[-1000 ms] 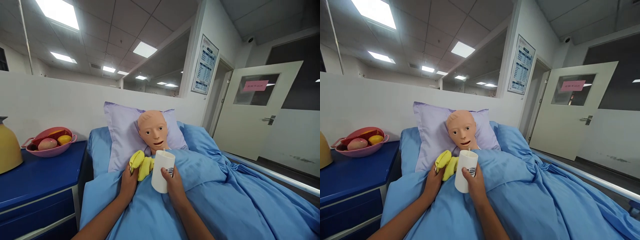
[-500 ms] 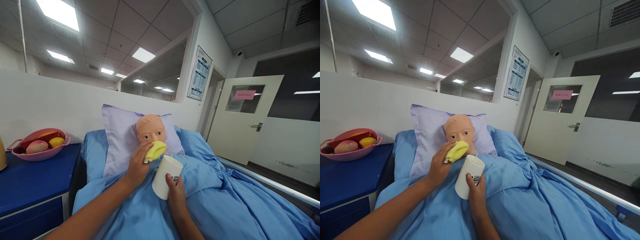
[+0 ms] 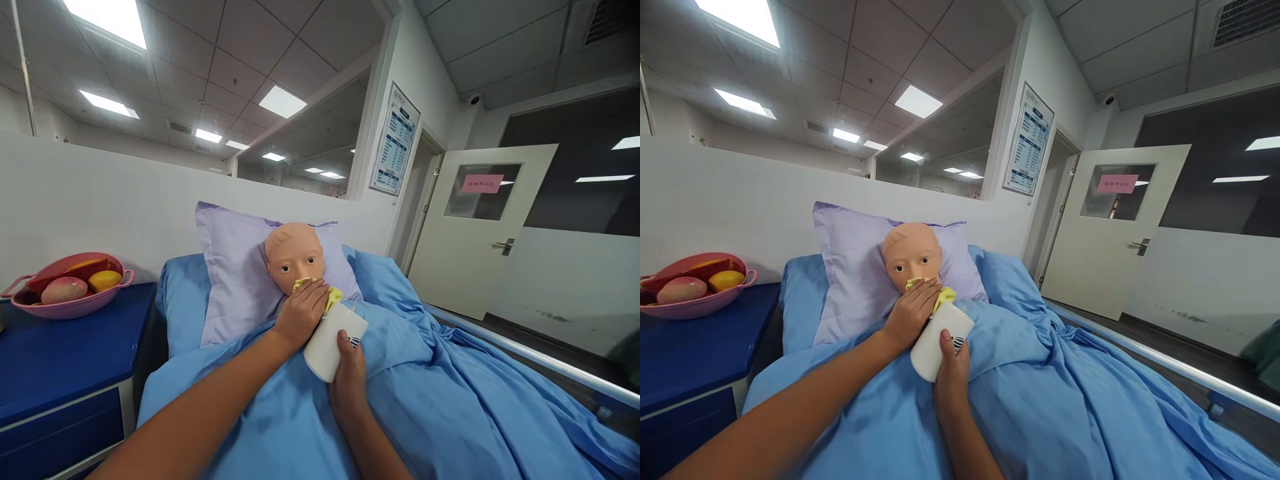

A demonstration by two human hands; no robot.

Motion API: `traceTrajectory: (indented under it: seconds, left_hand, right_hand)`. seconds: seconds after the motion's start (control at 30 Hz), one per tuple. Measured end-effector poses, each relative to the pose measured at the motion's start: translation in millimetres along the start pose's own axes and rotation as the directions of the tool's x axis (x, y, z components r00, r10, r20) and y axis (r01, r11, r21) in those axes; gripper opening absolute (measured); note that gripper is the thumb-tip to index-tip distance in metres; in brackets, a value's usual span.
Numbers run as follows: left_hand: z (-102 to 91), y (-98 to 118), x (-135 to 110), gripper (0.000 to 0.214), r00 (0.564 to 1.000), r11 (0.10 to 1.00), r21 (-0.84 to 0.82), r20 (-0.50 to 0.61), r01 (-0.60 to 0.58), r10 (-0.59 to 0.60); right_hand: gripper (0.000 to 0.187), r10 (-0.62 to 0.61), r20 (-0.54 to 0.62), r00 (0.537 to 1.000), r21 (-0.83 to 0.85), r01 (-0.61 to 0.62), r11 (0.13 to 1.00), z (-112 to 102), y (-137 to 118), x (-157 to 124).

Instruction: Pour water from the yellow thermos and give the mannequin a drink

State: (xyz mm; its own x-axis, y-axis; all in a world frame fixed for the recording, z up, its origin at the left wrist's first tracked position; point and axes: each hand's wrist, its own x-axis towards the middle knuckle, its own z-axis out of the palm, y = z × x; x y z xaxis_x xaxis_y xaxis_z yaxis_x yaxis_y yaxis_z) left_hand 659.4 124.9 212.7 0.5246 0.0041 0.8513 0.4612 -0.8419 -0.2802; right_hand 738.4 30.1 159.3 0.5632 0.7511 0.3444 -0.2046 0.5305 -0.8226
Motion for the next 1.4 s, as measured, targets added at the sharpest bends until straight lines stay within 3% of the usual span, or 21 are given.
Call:
traceTrajectory:
  seconds: [0.1, 0.27, 0.37, 0.47, 0.57, 0.67, 0.83, 1.03, 1.13, 1.23, 1.33, 1.4]
  left_hand:
    - [-1.1, 3, -18, 0.036, 0.999, 0.992, -0.119, -0.007, 0.043, -0.044]
    - [-4.7, 4, -48, 0.038, 0.989, 0.940, -0.308, 0.028, 0.147, -0.145]
    - [-15.0, 3, -38, 0.042, 0.992, 0.923, -0.369, -0.009, 0.113, -0.125]
    - [-24.1, 1, -10, 0.046, 0.989, 0.912, -0.404, -0.097, 0.065, -0.114]
    - [-20.3, -4, 13, 0.041, 0.993, 0.928, -0.372, -0.109, 0.010, -0.054]
    - [-8.0, -10, 18, 0.034, 0.993, 0.960, -0.264, -0.096, -0.090, 0.066]
    - [0.4, -10, -6, 0.038, 0.992, 0.965, -0.248, -0.114, -0.082, 0.055]
    - [-7.5, -9, -37, 0.034, 0.997, 0.971, -0.229, -0.053, -0.067, 0.056]
    - [-17.4, -8, -25, 0.038, 0.996, 0.959, -0.273, -0.070, -0.070, 0.053]
    - [-24.6, -5, 1, 0.042, 0.990, 0.939, -0.335, -0.136, -0.077, 0.033]
    - [-21.8, -8, 23, 0.039, 0.989, 0.944, -0.324, -0.147, -0.071, 0.024]
    - [-16.3, -12, 28, 0.032, 0.989, 0.962, -0.247, -0.116, -0.115, 0.088]
  right_hand:
    - [0.058, 0.012, -0.039, 0.999, 0.047, -0.010, 0.999, 1, -1, -1]
    - [0.068, 0.111, 0.011, 0.994, 0.113, -0.112, 0.987, 1, -5, -2]
    - [0.069, 0.104, 0.010, 0.995, 0.125, -0.104, 0.987, 1, -5, -1]
    - [0.065, 0.096, 0.009, 0.995, 0.133, -0.096, 0.986, 2, -5, 0]
    - [0.064, 0.083, -0.010, 0.997, 0.156, -0.080, 0.984, 4, -5, 1]
    - [0.065, 0.090, -0.040, 0.995, 0.183, -0.081, 0.980, 3, -2, 3]
    - [0.062, 0.029, -0.051, 0.998, 0.172, -0.020, 0.985, 1, 5, 8]
    - [0.060, 0.020, 0.000, 1.000, 0.164, -0.019, 0.986, 0, 6, 6]
    - [0.061, 0.041, 0.012, 0.999, 0.157, -0.043, 0.987, -2, 6, 6]
    - [0.059, 0.068, -0.030, 0.997, 0.171, -0.062, 0.983, -5, 8, 7]
    - [0.057, 0.077, -0.040, 0.996, 0.166, -0.070, 0.984, -7, 12, 9]
    - [0.057, 0.083, -0.044, 0.996, 0.147, -0.076, 0.986, -8, 14, 10]
